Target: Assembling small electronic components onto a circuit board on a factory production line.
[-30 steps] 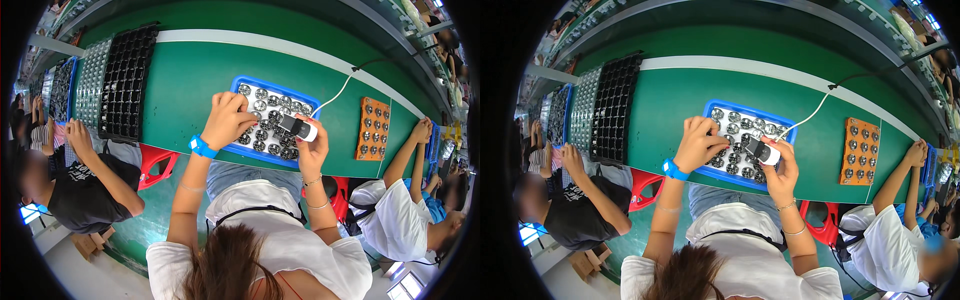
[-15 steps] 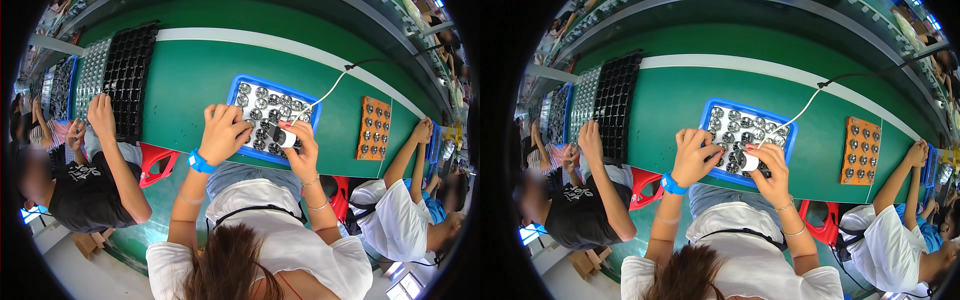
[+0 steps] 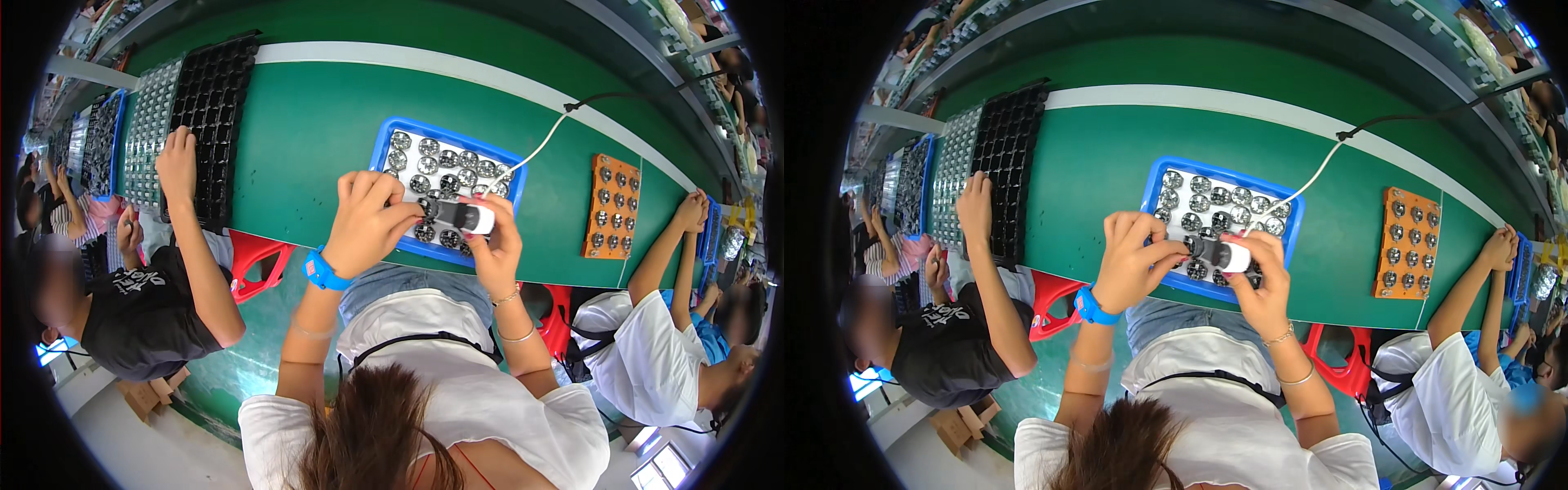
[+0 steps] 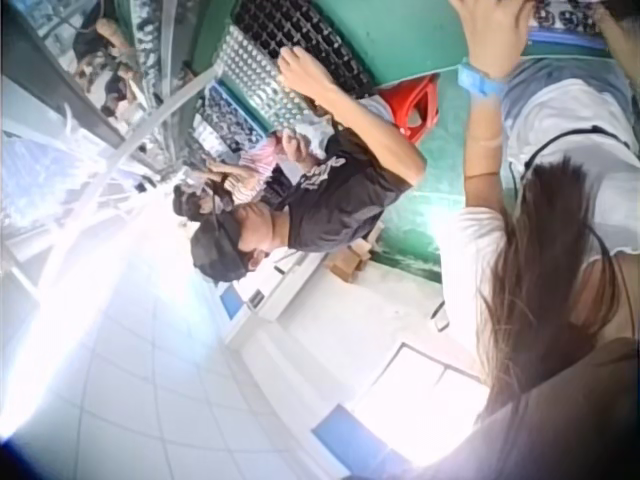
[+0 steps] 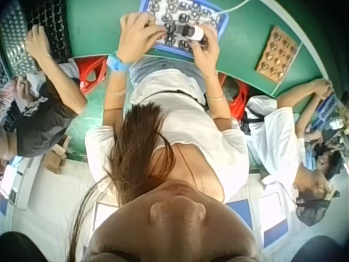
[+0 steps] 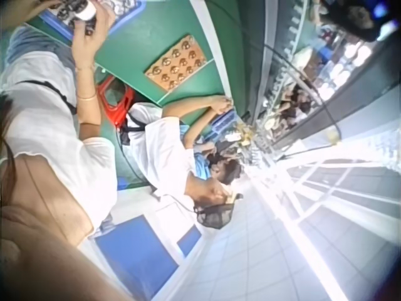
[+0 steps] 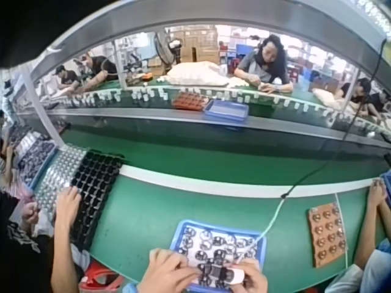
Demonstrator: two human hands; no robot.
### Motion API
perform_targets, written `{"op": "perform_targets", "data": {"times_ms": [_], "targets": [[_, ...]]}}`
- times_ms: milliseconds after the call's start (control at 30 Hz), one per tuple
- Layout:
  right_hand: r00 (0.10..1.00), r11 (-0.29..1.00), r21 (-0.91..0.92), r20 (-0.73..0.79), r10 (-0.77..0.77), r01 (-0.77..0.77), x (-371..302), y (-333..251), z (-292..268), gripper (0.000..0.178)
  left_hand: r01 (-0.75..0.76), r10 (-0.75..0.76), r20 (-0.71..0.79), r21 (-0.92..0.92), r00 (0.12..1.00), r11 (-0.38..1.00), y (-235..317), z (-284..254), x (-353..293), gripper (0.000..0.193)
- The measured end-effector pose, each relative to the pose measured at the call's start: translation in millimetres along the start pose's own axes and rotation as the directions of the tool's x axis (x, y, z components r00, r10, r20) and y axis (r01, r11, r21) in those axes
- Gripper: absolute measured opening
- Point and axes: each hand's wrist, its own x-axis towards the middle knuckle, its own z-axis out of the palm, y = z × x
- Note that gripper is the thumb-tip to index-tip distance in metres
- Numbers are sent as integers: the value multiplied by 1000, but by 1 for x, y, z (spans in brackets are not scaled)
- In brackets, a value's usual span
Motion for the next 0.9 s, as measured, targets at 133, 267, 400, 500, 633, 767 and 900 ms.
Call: {"op": "perform_targets", "data": {"times_ms": [133,267,400,500,633,767,900], "targets": [[990,984,163,-108,92,-73,-1,-3,-5,33,-3,-1,89,43,996,999,-12,4,-6,16],[999,1000,27,49,12,-13,-4,3,-17,36,71,-68,74,-34,995,997,-11,-4,-14,14],[985,995,-88,170,-28,43,-4,1,-15,40,39,-34,96,-42,995,998,-16,0,-27,13],[977,981,-174,208,-50,87,-1,-5,-11,39,3,-2,22,-44,1000,999,-9,1,-24,15],[966,969,-210,247,-80,134,0,-8,-9,37,-28,26,-21,-102,999,994,6,1,-15,16],[979,981,-180,202,-39,76,-1,-8,-10,35,-35,32,-27,-113,999,993,9,3,-13,16],[989,998,-26,134,68,-65,-12,4,-12,34,-11,11,-1,-75,1000,997,5,-1,-19,15]]}}
